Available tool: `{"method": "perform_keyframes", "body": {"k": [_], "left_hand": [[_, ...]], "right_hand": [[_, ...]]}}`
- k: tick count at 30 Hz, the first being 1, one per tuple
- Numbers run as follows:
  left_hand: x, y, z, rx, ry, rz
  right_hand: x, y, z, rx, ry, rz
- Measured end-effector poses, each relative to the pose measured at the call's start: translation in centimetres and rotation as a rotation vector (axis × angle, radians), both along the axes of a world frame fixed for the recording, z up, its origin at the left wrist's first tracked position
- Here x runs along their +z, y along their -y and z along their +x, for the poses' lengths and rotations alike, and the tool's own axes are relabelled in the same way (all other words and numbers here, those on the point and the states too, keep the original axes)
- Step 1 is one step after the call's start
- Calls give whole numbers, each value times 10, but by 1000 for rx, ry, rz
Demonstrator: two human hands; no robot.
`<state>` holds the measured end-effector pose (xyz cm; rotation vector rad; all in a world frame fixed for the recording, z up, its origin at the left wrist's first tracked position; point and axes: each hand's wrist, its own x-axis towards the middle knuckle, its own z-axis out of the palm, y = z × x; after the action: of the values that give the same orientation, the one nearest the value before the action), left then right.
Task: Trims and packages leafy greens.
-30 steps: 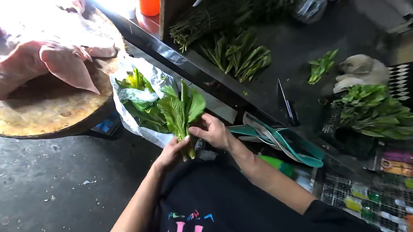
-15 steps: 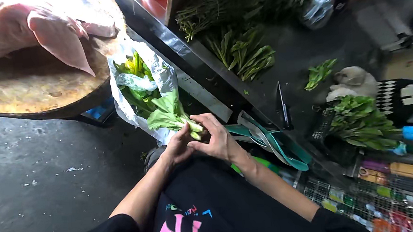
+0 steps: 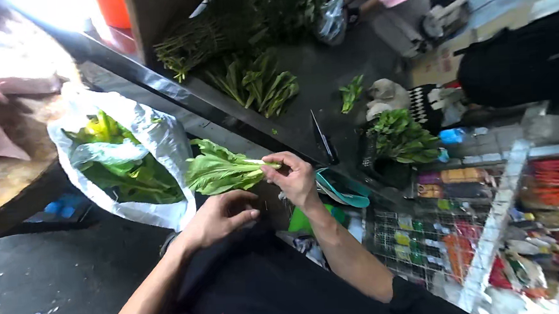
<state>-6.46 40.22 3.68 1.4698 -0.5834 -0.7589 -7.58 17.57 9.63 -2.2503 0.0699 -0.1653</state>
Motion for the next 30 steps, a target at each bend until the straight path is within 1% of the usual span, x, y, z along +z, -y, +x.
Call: {"method": "perform_keyframes", "body": {"k": [1, 3, 4, 5, 6, 8, 9, 10, 12, 13, 15, 16, 17, 19, 21, 23, 25, 28, 30], "left_hand": [[9, 1, 2, 65, 141, 46], [21, 11, 13, 255, 412, 144], [23, 20, 21, 320, 529, 181], [24, 32, 31, 337, 624, 209], [23, 46, 42, 304, 697, 246], [14, 73, 63, 138, 762, 387], [7, 84, 72, 67, 731, 433], [1, 93, 80, 29, 639, 429], [-9, 95, 90, 21, 315, 318], [-15, 90, 92, 69, 122, 207], [-35, 81, 92, 210, -229, -93], [-39, 77, 90, 281, -356, -244], [-40, 75, 89, 336, -434, -377], [-34, 73, 94, 414, -440, -571], [-21, 74, 104, 497, -370, -677], [-7, 77, 113, 611, -322, -795], [0, 91, 118, 717, -337, -950], [7, 120, 112, 856, -354, -1068], [12, 138, 103, 933, -391, -1039]], "right_hand": [[5, 8, 0, -44, -26, 4], [12, 19, 3, -107, -76, 6], [15, 22, 6, -127, -106, 2], [17, 23, 9, -138, -136, -5], [19, 22, 12, -144, -167, -13], [19, 16, 20, -145, -201, -11], [19, 14, 24, -143, -201, 8], [19, 15, 28, -138, -197, 33], [16, 30, 34, -102, -187, 98], [16, 42, 35, -76, -172, 123], [13, 79, 35, -54, -129, 100], [9, 100, 33, -90, -108, 70], [5, 121, 30, -154, -121, 43], [-8, 164, 24, -282, -178, -22], [-23, 201, 20, -366, -246, -104], [-35, 228, 21, -407, -310, -177], [-46, 262, 26, -428, -348, -239], [-71, 322, 32, -431, -402, -338], [-89, 357, 35, -403, -368, -396]]}}
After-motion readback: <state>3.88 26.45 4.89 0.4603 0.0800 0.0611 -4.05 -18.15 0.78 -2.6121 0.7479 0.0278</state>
